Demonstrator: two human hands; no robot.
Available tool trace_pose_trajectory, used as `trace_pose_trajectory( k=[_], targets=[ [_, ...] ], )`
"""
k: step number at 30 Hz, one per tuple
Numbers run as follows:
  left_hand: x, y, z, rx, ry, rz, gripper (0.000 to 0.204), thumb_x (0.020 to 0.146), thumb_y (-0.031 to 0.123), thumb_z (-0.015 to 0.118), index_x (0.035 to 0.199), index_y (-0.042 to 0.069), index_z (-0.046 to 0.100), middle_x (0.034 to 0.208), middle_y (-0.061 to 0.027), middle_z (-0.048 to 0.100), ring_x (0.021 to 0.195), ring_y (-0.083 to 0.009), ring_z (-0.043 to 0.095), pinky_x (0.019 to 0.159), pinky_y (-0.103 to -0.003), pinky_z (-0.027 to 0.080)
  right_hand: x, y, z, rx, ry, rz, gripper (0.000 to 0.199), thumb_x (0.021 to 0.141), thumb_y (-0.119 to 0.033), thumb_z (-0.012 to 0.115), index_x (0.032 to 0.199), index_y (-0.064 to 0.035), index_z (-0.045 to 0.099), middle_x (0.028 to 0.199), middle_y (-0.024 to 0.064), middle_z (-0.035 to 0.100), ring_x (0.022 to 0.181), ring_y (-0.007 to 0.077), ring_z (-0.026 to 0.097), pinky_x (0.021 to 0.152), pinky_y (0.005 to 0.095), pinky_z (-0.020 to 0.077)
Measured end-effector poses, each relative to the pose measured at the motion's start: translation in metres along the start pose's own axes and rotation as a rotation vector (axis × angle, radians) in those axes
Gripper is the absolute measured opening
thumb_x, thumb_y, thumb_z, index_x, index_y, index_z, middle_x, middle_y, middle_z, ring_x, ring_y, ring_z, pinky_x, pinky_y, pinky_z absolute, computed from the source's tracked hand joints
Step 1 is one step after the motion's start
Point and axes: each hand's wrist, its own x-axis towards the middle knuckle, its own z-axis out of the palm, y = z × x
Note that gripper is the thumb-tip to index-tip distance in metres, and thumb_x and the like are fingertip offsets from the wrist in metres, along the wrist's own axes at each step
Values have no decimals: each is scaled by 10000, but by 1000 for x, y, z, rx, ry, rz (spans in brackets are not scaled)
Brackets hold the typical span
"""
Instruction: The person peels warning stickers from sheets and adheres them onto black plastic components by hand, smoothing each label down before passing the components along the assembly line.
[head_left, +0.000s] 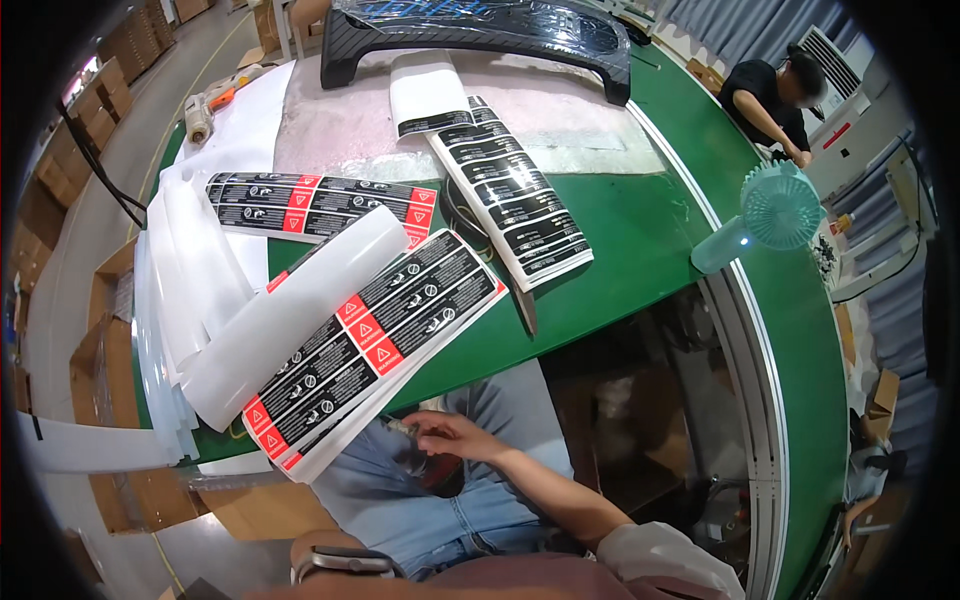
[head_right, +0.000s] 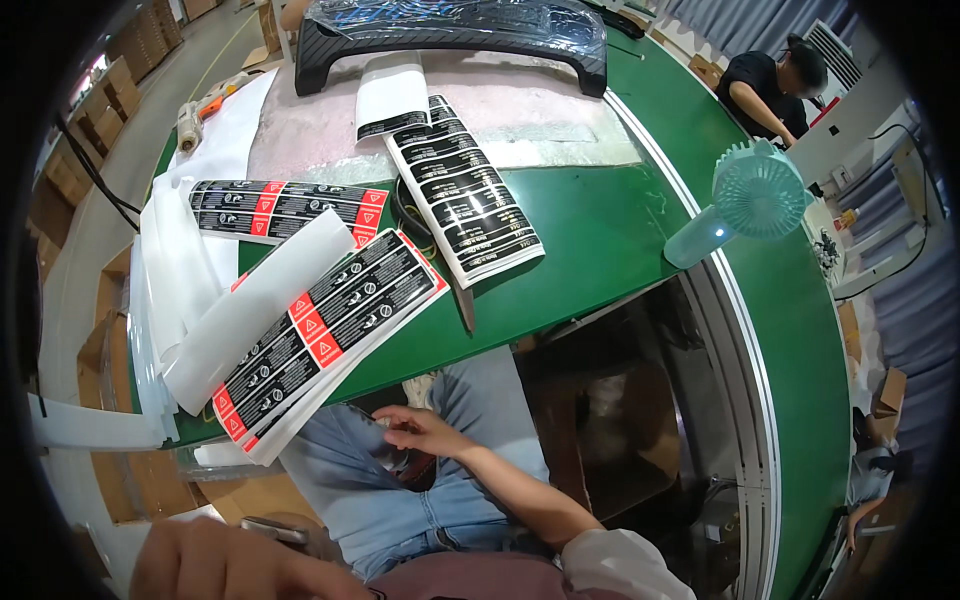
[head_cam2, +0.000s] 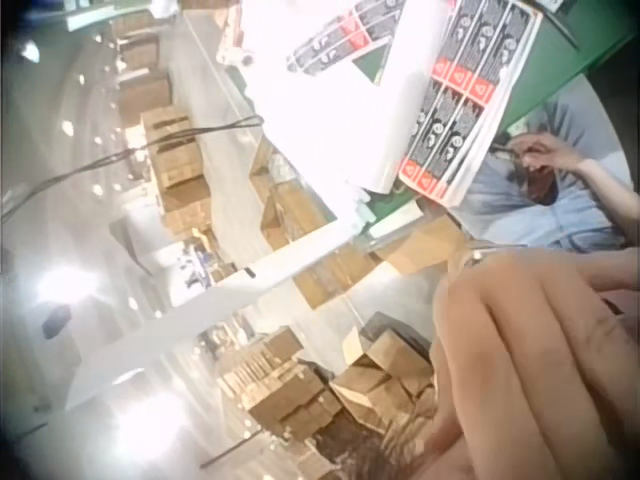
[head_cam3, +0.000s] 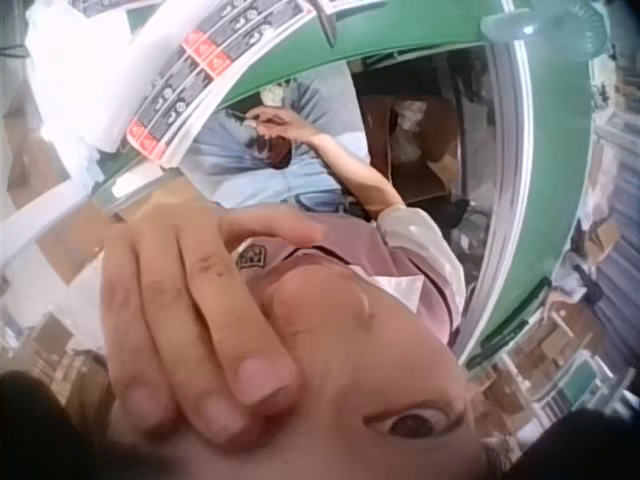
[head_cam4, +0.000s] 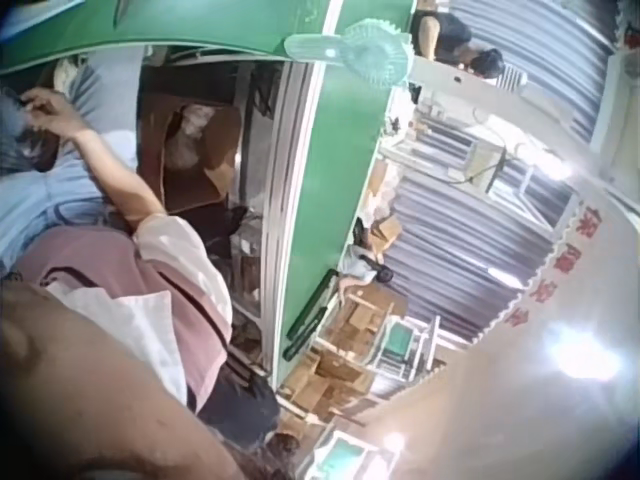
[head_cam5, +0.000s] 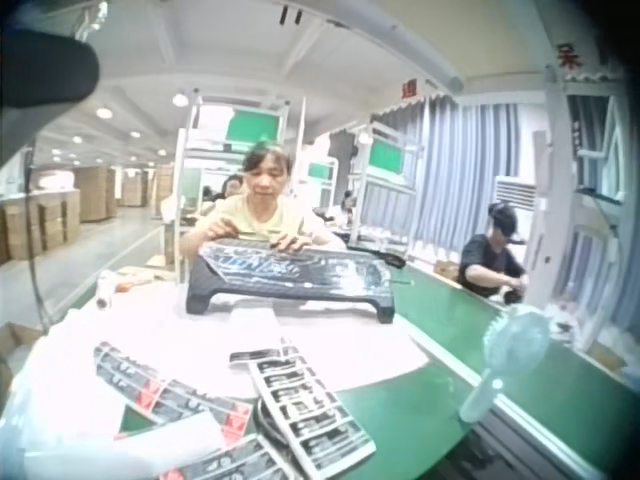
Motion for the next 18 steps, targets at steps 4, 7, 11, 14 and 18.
trace_pose_trajectory(
  k=[4,7,11,14,18],
  targets=[
    [13,20,30,-57,49,-165,35,919,120,648,953,119,641,846,-65,716,919,-230,644,1051,-482,351,1,-7,8,-1,-36,-23,409,969,-186,625,1349,-82,514,863,-9,565,760,65,537,693,221,431],
    [62,23,36,-23,197,-282,50,938,161,635,974,139,609,790,-48,707,914,-202,639,1091,-503,306,0,-6,7,-18,-28,2,420,969,-185,623,1358,-79,505,872,-11,567,771,66,537,706,222,433],
    [140,11,46,241,593,-202,104,951,209,624,995,136,564,748,-14,676,880,-168,626,1056,-519,320,-3,-6,1,-2,-28,-10,435,966,-183,627,1367,-79,495,870,-13,568,784,64,536,716,223,432],
    [161,-5,68,469,887,-142,149,961,245,615,1010,134,530,717,12,653,854,-143,616,1029,-530,331,-1,-9,1,-5,-23,3,448,962,-180,634,1371,-75,487,865,-16,567,786,61,531,722,222,431],
    [44,-25,138,690,1175,-58,194,970,281,607,1026,131,497,686,37,630,828,-118,606,1003,-542,342,3,-7,5,-19,-29,-31,451,957,-171,640,1368,-68,487,844,-14,566,769,60,531,709,221,431]
  ],
)
